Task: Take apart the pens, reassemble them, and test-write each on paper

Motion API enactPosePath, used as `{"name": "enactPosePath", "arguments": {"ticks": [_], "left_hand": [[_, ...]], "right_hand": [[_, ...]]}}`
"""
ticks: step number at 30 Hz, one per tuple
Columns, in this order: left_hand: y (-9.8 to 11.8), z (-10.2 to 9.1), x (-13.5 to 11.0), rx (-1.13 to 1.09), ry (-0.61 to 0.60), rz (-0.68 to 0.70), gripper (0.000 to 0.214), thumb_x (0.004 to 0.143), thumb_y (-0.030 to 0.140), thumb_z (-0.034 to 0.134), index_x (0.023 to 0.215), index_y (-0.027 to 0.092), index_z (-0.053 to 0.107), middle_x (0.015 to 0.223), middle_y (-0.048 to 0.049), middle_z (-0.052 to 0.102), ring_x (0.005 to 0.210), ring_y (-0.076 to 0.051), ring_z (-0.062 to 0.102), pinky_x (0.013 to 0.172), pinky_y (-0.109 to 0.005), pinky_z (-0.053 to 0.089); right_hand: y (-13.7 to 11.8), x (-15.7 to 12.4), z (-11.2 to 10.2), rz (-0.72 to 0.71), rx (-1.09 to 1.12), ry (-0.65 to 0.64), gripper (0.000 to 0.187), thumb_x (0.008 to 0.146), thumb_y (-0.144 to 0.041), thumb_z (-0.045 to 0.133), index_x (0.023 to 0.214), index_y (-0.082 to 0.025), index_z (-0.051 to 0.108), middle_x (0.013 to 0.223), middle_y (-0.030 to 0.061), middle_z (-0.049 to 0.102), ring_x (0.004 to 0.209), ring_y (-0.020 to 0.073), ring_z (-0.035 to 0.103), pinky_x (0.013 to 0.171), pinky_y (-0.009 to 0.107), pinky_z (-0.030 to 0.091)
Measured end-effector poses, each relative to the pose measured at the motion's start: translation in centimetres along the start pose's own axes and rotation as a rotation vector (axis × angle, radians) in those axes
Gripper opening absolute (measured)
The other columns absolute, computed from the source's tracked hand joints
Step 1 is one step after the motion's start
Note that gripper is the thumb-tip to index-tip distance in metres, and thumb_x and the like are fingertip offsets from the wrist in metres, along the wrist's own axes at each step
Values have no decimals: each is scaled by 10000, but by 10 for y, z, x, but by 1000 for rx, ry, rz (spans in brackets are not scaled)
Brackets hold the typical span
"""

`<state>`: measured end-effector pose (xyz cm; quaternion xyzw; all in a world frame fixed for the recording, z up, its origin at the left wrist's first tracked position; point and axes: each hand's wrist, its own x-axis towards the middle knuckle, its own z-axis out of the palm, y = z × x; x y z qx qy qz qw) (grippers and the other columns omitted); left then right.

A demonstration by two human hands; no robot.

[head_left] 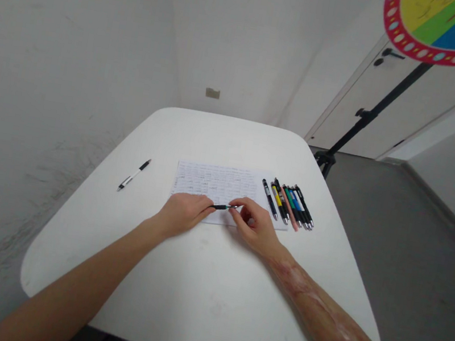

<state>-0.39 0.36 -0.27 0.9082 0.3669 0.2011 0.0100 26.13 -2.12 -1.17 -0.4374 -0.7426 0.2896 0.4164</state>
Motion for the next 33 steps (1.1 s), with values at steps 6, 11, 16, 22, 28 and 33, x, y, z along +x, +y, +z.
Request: {"name": "enactPosePath", "arguments": {"ticks": [6,11,16,22,28,33], "left_hand": [[0,1,0,3,17,21,442,1202,441,350,1033,192,674,882,-45,753,776,-182,717,676,-296,487],[1,-1,1,31,6,28,448,1207,436,335,1049,191,676,905,-47,770,806,-186,734,695,-292,498],[1,0,1,34,41,45,411,1206,406,347,1118,196,688,954,-53,792,838,-191,750,728,-305,526],[6,-4,4,76,40,44,311,1176,312,380,1176,179,661,992,-73,776,880,-222,735,785,-354,533],[11,-5,5,124,38,-39,365,1118,507,525,971,193,638,892,-72,727,805,-237,680,721,-366,470],[12,-5,6,172,70,-43,453,1111,563,543,855,202,636,818,-65,712,748,-218,648,692,-355,418]], "right_hand": [[-1,0,-1,-20,-17,-19,173,1048,-315,617,1150,-236,733,729,-28,606,576,133,505,590,299,423],[-4,2,-2,-48,-17,1,137,1022,-274,627,1102,-228,729,756,-24,613,584,127,507,589,295,406],[-3,2,-1,-21,-21,14,130,1026,-288,638,1113,-229,715,753,-28,600,589,131,510,595,295,412],[-2,0,-1,-26,-59,-25,138,1047,-299,633,1140,-226,704,745,-31,617,594,129,507,612,293,409],[0,-1,-1,-28,-93,-129,201,1083,-377,629,1198,-232,709,693,-46,619,572,122,508,613,279,407],[1,-1,-1,-29,-97,-179,236,1103,-440,622,1200,-243,710,705,-35,660,573,131,541,620,285,419]]}}
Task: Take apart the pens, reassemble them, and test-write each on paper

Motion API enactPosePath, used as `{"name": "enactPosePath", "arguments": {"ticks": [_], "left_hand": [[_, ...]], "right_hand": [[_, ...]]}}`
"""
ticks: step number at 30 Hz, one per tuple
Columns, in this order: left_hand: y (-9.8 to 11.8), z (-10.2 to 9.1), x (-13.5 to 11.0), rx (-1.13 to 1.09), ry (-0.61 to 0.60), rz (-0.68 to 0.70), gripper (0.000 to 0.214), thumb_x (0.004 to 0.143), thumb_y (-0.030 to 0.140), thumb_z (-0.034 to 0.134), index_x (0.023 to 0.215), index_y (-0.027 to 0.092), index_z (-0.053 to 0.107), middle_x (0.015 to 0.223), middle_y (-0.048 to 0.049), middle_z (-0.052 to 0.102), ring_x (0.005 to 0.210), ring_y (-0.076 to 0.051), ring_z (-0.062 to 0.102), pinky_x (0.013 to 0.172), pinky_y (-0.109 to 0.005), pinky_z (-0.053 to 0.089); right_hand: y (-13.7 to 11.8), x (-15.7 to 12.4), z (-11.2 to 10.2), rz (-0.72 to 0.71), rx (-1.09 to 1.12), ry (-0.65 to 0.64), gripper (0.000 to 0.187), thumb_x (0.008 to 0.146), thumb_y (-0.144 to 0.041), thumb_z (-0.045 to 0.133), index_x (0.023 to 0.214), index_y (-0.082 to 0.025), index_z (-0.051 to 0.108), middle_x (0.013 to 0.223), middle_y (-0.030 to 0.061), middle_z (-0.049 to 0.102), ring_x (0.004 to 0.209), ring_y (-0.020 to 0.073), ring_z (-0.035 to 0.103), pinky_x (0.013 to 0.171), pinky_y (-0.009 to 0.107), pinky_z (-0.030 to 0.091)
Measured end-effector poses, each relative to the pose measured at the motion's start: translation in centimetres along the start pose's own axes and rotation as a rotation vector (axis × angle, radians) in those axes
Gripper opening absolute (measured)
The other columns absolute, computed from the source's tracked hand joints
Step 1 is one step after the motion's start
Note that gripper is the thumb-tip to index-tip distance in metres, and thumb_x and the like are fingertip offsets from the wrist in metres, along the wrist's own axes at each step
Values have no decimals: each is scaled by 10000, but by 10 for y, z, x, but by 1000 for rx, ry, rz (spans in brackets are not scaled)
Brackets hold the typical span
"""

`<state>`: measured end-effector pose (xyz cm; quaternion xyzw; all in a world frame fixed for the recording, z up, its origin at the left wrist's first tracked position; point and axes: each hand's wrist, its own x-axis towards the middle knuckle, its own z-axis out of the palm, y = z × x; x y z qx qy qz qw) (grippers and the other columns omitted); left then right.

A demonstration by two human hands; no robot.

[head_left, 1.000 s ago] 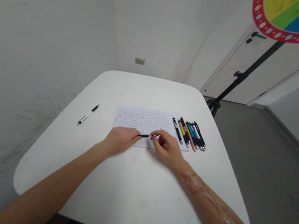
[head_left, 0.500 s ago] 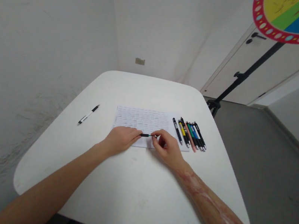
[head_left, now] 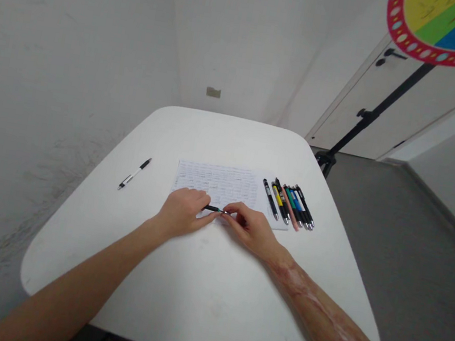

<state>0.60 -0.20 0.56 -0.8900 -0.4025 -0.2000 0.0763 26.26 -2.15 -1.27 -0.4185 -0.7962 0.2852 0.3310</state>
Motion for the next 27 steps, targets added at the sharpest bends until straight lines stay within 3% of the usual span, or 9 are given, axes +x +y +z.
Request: {"name": "enactPosePath", "arguments": {"ticks": [19,27], "left_hand": [[3,6,-1,54,128,-7,432,985,506,693,670,212,653,651,-19,677,614,-182,607,623,-354,367],[-8,0,-2,81,138,-107,418,973,472,690,649,213,642,626,-20,670,586,-173,589,615,-334,363]], "right_hand": [[-5,0,0,-16,-3,15,225,1108,-422,613,1183,-239,720,735,-19,726,555,126,560,600,273,420],[1,0,0,-1,41,183,172,1062,-396,694,1148,-256,746,859,12,787,564,129,567,593,290,462]]}}
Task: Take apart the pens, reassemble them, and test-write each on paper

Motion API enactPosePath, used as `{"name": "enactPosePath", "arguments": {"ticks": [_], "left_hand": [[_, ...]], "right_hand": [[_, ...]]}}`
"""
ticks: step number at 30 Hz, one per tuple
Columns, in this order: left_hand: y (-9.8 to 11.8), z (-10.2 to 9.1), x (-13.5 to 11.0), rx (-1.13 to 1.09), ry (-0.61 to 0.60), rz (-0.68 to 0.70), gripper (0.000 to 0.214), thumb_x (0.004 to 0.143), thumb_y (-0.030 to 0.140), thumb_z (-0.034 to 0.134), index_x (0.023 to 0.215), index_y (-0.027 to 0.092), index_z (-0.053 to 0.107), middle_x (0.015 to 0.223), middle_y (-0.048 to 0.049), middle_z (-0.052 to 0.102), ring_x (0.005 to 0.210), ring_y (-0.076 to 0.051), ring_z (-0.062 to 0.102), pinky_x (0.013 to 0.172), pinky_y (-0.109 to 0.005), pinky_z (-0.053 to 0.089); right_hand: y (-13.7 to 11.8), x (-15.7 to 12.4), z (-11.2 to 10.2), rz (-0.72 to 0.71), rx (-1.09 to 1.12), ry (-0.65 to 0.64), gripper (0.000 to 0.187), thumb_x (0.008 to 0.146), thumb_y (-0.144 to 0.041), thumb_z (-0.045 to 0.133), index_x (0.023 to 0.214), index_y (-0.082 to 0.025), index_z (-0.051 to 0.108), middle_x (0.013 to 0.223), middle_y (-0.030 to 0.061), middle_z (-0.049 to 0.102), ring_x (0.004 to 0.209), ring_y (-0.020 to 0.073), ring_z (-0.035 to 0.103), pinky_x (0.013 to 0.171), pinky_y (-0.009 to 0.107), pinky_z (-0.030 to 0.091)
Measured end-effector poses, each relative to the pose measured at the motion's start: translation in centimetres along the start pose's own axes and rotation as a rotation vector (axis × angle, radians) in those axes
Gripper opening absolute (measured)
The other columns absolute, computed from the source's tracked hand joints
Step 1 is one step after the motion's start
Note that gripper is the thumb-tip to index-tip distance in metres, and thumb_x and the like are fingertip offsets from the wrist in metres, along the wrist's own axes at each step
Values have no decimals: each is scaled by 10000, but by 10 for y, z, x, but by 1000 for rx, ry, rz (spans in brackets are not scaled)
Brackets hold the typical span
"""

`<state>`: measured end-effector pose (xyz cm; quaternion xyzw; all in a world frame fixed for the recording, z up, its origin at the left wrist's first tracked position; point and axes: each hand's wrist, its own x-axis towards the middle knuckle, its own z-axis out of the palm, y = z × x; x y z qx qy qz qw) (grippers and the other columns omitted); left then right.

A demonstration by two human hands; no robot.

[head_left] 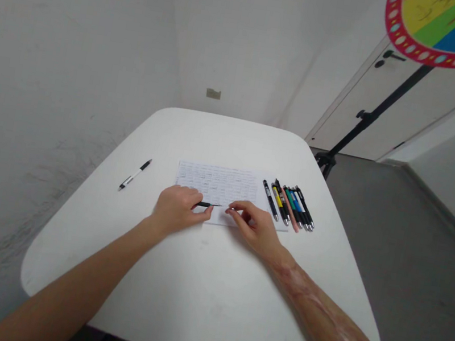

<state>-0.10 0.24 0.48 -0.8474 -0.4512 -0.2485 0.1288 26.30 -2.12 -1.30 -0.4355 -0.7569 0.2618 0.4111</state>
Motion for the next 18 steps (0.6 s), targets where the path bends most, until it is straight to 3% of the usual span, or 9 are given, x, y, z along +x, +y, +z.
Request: {"name": "enactPosePath", "arguments": {"ticks": [3,7,18], "left_hand": [[-3,-1,0,0,-7,-32,418,970,464,690,642,211,635,632,-25,673,582,-172,583,610,-333,357],[-5,-2,0,-2,-37,-64,413,983,458,676,659,204,643,679,-36,689,622,-182,612,603,-338,358],[-9,-2,1,-20,-109,-171,426,985,466,682,663,189,651,845,-59,732,702,-184,652,578,-313,353]], "right_hand": [[1,3,-3,-2,-25,93,145,1056,-353,686,1129,-248,754,839,16,758,604,146,586,608,300,487],[8,8,-11,-8,-103,151,131,1048,-312,665,1101,-233,754,984,54,750,656,155,598,630,322,514],[19,11,-17,51,-268,21,177,1028,-212,632,1087,-221,798,1031,77,713,810,207,649,767,382,532]]}}
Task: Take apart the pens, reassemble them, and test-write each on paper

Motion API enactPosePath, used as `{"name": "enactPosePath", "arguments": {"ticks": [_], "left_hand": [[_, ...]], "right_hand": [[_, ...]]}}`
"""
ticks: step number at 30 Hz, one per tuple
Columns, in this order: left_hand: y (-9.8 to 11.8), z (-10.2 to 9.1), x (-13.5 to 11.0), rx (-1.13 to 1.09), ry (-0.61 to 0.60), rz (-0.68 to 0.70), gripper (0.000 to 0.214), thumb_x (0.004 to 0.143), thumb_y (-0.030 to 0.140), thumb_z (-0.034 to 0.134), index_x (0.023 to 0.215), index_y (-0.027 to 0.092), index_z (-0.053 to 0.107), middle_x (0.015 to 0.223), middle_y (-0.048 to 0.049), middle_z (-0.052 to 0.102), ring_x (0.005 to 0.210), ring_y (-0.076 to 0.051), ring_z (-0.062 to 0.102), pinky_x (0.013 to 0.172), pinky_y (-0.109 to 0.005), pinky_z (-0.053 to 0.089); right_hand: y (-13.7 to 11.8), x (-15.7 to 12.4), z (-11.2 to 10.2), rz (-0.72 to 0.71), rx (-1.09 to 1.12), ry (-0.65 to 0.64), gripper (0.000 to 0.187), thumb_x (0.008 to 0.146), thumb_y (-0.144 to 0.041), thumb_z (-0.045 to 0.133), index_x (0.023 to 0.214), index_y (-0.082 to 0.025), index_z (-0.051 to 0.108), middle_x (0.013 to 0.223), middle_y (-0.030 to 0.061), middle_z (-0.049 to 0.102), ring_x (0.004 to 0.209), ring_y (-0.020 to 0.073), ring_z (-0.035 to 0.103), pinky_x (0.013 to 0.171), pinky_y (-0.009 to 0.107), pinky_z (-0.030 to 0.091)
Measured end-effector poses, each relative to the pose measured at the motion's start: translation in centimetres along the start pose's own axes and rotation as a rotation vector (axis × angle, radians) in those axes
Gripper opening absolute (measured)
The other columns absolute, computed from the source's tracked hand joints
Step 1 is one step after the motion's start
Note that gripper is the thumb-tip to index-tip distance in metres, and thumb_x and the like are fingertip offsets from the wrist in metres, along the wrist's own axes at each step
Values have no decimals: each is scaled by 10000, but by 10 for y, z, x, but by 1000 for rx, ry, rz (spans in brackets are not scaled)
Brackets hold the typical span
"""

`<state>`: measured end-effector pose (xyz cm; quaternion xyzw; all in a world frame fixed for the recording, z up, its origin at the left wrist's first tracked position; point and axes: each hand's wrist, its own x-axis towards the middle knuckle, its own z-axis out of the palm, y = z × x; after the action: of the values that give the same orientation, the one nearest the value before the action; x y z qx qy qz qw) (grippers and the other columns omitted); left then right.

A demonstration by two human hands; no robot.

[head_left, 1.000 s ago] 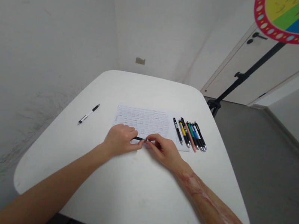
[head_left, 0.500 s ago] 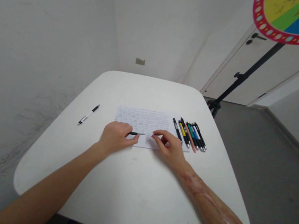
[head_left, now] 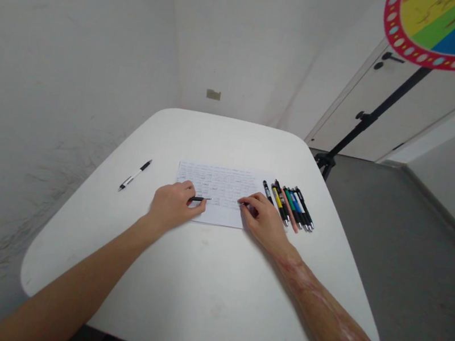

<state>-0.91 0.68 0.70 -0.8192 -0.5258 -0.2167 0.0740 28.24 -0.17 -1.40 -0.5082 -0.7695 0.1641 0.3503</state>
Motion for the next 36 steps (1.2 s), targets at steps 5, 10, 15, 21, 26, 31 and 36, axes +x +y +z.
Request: {"name": "enactPosePath", "arguments": {"ticks": [5,10,15,21,26,31,36], "left_hand": [[3,-1,-2,2,-9,-16,413,982,467,679,676,189,674,852,-63,740,690,-184,652,572,-305,349],[3,-2,-2,12,5,10,417,984,471,679,674,192,664,834,-56,732,704,-186,657,585,-314,388],[8,-6,-3,-24,70,89,398,981,448,686,672,203,630,768,-29,712,701,-176,663,603,-321,412],[18,-6,-5,-74,62,172,392,978,471,686,689,209,647,772,-38,729,690,-180,666,603,-327,416],[20,-3,-5,-95,58,182,400,982,475,679,685,209,639,766,-40,727,671,-176,656,594,-329,404],[21,-4,-5,-121,38,168,424,1030,488,644,715,205,652,773,-43,721,676,-169,652,584,-317,384],[20,-3,-6,-115,35,159,446,1072,499,607,748,198,659,776,-41,714,689,-171,658,573,-318,372]], "right_hand": [[0,0,2,-5,-16,-10,228,1021,-202,618,1192,-212,769,1059,82,709,861,219,660,787,383,541],[-4,0,-1,-50,-46,46,232,1023,-236,640,1239,-217,723,1082,95,713,911,242,669,815,395,548],[-20,-2,-4,-233,34,127,138,1054,-243,627,1159,-229,715,1057,103,732,991,268,682,878,430,540],[-32,-4,3,-297,96,3,99,1071,-314,667,1123,-255,728,1031,84,768,950,260,691,869,437,524],[-33,-3,5,-302,119,-27,103,1091,-268,633,1077,-255,734,985,69,778,903,242,693,841,420,504],[-36,-4,2,-257,182,-3,93,1061,-226,638,1032,-256,721,972,65,756,906,244,685,854,419,513],[-36,-5,0,-176,296,49,100,1055,-251,606,1014,-255,697,982,70,741,886,242,678,861,426,543]]}}
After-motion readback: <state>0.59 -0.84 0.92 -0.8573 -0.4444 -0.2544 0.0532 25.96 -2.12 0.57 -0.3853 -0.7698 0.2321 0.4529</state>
